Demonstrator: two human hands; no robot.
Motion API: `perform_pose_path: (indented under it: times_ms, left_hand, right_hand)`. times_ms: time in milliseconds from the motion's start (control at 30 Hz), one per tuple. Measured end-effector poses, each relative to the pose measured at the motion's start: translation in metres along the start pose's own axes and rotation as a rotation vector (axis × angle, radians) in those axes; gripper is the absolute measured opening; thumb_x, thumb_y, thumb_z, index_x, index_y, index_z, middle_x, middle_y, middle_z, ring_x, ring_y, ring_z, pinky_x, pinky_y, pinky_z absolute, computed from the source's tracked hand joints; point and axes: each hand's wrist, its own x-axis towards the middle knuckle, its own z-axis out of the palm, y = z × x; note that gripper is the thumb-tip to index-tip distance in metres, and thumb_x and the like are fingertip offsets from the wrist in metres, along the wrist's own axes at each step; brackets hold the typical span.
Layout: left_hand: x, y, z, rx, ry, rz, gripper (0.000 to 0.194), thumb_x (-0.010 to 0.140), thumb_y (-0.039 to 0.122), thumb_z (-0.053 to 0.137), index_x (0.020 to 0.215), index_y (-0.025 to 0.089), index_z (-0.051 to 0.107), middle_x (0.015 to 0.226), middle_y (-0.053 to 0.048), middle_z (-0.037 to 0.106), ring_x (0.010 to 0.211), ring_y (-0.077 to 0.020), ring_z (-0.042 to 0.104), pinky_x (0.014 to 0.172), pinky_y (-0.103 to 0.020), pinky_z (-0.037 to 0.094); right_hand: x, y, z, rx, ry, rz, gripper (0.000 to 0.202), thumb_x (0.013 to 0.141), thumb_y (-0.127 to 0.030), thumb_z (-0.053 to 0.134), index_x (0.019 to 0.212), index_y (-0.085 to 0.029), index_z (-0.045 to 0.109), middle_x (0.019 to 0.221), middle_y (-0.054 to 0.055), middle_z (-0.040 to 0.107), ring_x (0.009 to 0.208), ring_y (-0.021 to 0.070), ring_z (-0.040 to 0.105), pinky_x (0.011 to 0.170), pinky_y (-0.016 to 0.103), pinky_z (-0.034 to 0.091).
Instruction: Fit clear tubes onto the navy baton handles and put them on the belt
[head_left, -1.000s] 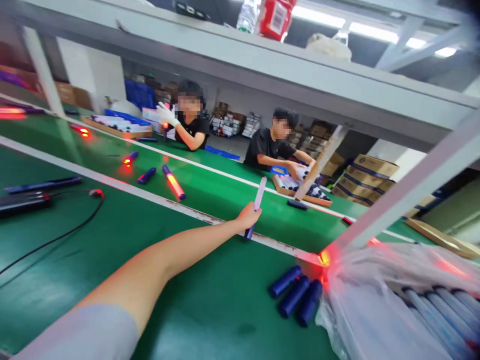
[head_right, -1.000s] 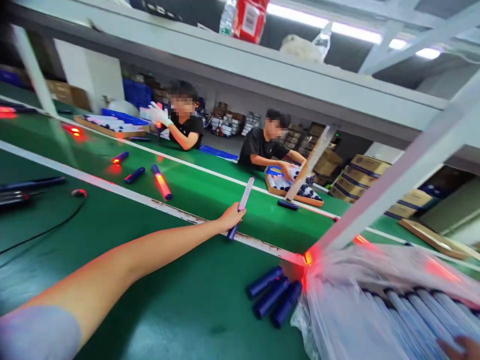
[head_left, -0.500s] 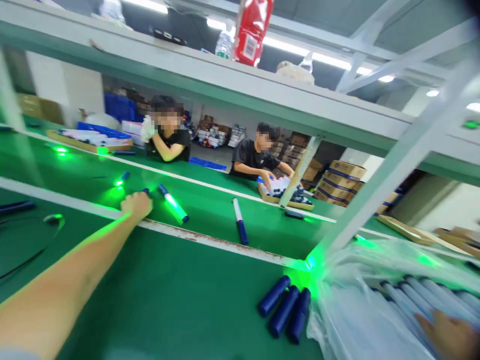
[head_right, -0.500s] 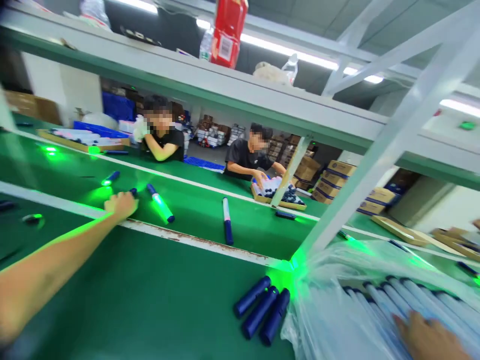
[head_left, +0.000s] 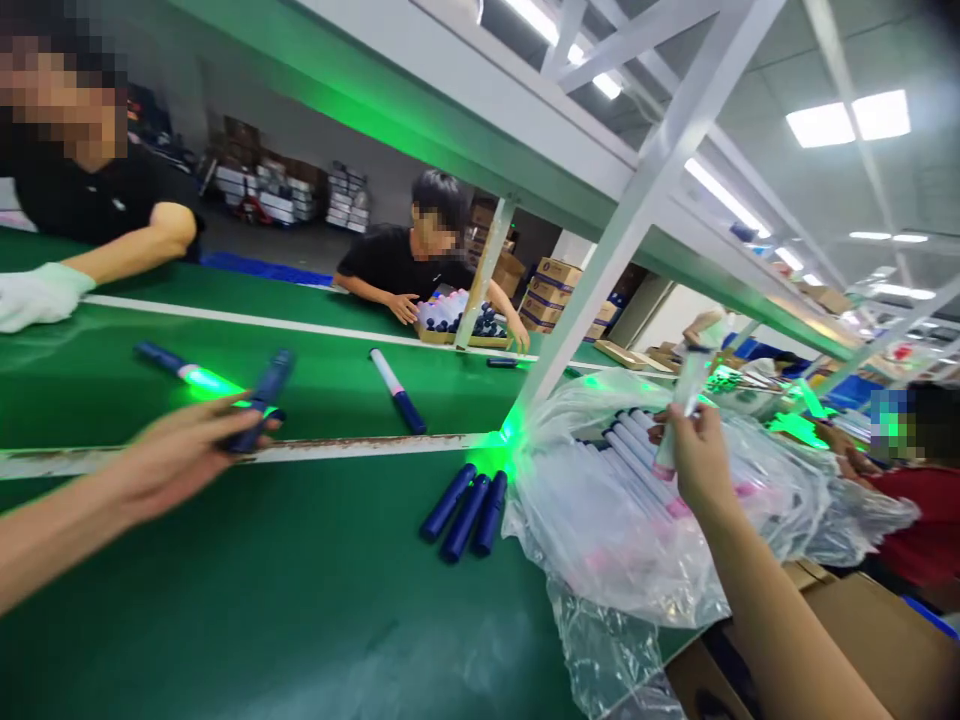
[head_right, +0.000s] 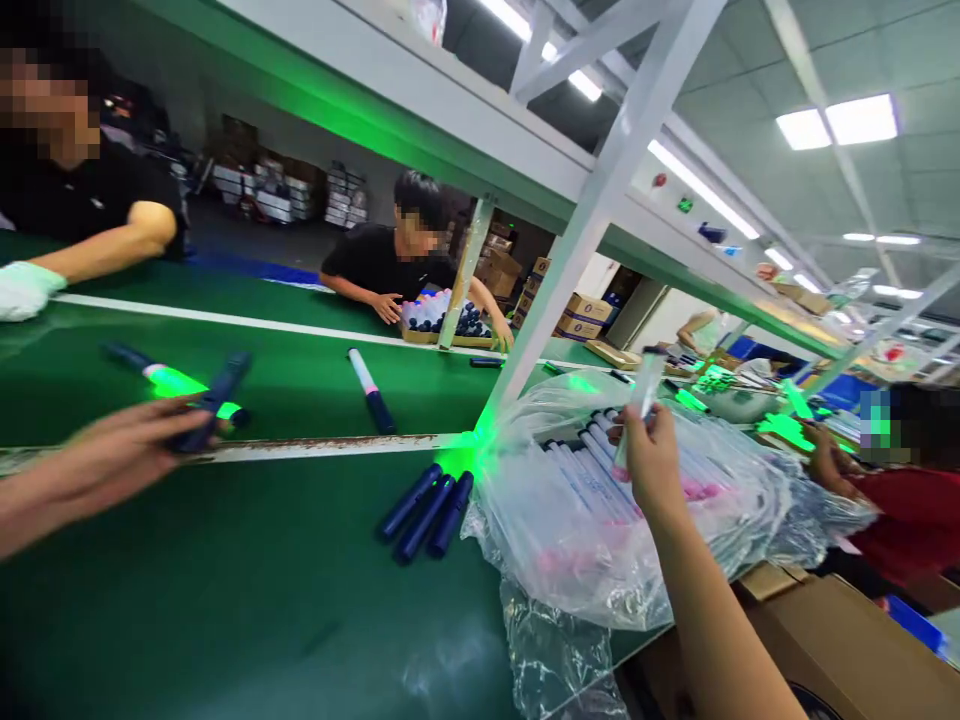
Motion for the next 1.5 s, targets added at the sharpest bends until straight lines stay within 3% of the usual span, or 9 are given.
perform_pose_path:
  times_ms: [33, 100, 167, 267, 333, 467, 733, 1033, 1500]
  left_hand:
    - [-0.017, -0.008, 0.005, -0.047, -0.107, -0.088, 0.02, 0.095, 0.008, 0.061, 0.114, 0.01, 0.069, 0.091, -0.001, 0.072, 0.082, -0.0127, 0.067, 0.079, -0.027, 0.054]
    - [-0.052, -0.026, 0.03, -0.153, -0.407, -0.288, 0.034, 0.086, 0.009, 0.072, 0.119, 0.014, 0.069, 0.091, -0.003, 0.073, 0.08, -0.0141, 0.067, 0.077, -0.026, 0.053]
    - [-0.083, -0.045, 0.066, -0.25, -0.637, -0.43, 0.044, 0.077, 0.019, 0.082, 0.119, 0.015, 0.07, 0.089, -0.006, 0.071, 0.077, -0.0166, 0.065, 0.069, -0.027, 0.053]
    - [-0.113, -0.069, 0.108, -0.272, -0.754, -0.477, 0.043, 0.081, 0.036, 0.081, 0.117, 0.018, 0.068, 0.096, -0.007, 0.069, 0.074, -0.0149, 0.061, 0.06, -0.024, 0.048]
    - [-0.119, -0.081, 0.12, -0.207, -0.768, -0.398, 0.04, 0.088, 0.044, 0.074, 0.117, 0.018, 0.065, 0.107, -0.009, 0.069, 0.073, -0.0125, 0.059, 0.058, -0.023, 0.045]
    - [-0.118, -0.095, 0.12, -0.117, -0.808, -0.258, 0.038, 0.094, 0.047, 0.067, 0.117, 0.018, 0.06, 0.109, -0.01, 0.07, 0.074, -0.0134, 0.061, 0.064, -0.025, 0.048]
    - [-0.12, -0.106, 0.121, -0.156, -0.802, -0.305, 0.035, 0.096, 0.046, 0.064, 0.119, 0.02, 0.056, 0.097, -0.004, 0.065, 0.06, -0.0084, 0.054, 0.05, -0.02, 0.042]
    - [-0.122, -0.104, 0.12, -0.129, -0.799, -0.294, 0.037, 0.093, 0.048, 0.068, 0.115, 0.02, 0.057, 0.094, -0.003, 0.065, 0.058, -0.0082, 0.054, 0.051, -0.021, 0.044]
    - [-0.124, -0.101, 0.121, -0.237, -0.805, -0.311, 0.032, 0.091, 0.045, 0.07, 0.104, 0.017, 0.064, 0.088, -0.004, 0.065, 0.05, -0.0057, 0.049, 0.043, -0.017, 0.037]
  right_hand:
    - [-0.017, -0.021, 0.001, 0.198, -0.028, -0.022, 0.049, 0.101, -0.054, 0.031, 0.136, -0.022, 0.039, 0.101, 0.006, 0.061, 0.078, 0.0178, 0.065, 0.072, 0.033, 0.056]
    - [-0.06, -0.065, 0.01, 0.83, -0.179, -0.005, 0.048, 0.088, -0.056, 0.059, 0.123, -0.025, 0.053, 0.092, 0.001, 0.058, 0.073, 0.0152, 0.063, 0.068, 0.03, 0.055]
    - [-0.1, -0.105, 0.03, 1.207, -0.327, 0.054, 0.042, 0.077, -0.042, 0.076, 0.111, -0.023, 0.059, 0.091, -0.001, 0.06, 0.073, 0.0132, 0.063, 0.066, 0.026, 0.054]
    - [-0.128, -0.138, 0.071, 1.501, -0.376, 0.138, 0.032, 0.078, -0.03, 0.075, 0.106, -0.022, 0.061, 0.087, -0.002, 0.061, 0.07, 0.0106, 0.06, 0.062, 0.023, 0.052]
    - [-0.129, -0.14, 0.093, 1.599, -0.369, 0.206, 0.032, 0.078, -0.028, 0.073, 0.107, -0.023, 0.061, 0.083, -0.004, 0.059, 0.063, 0.0085, 0.055, 0.057, 0.02, 0.049]
    - [-0.129, -0.127, 0.115, 1.67, -0.335, 0.289, 0.034, 0.078, -0.028, 0.074, 0.108, -0.024, 0.058, 0.081, -0.006, 0.056, 0.059, 0.0069, 0.05, 0.054, 0.019, 0.047]
    - [-0.142, -0.119, 0.123, 1.647, -0.248, 0.231, 0.03, 0.082, -0.027, 0.072, 0.107, -0.025, 0.057, 0.083, -0.006, 0.057, 0.06, 0.0077, 0.051, 0.056, 0.021, 0.047]
    - [-0.141, -0.115, 0.12, 1.735, -0.299, 0.38, 0.027, 0.079, -0.028, 0.069, 0.105, -0.025, 0.06, 0.087, -0.005, 0.053, 0.065, 0.0068, 0.05, 0.059, 0.02, 0.047]
    - [-0.159, -0.129, 0.116, 1.551, -0.239, 0.189, 0.026, 0.087, -0.042, 0.069, 0.107, -0.029, 0.059, 0.076, -0.007, 0.036, 0.051, 0.0064, 0.028, 0.044, 0.018, 0.03]
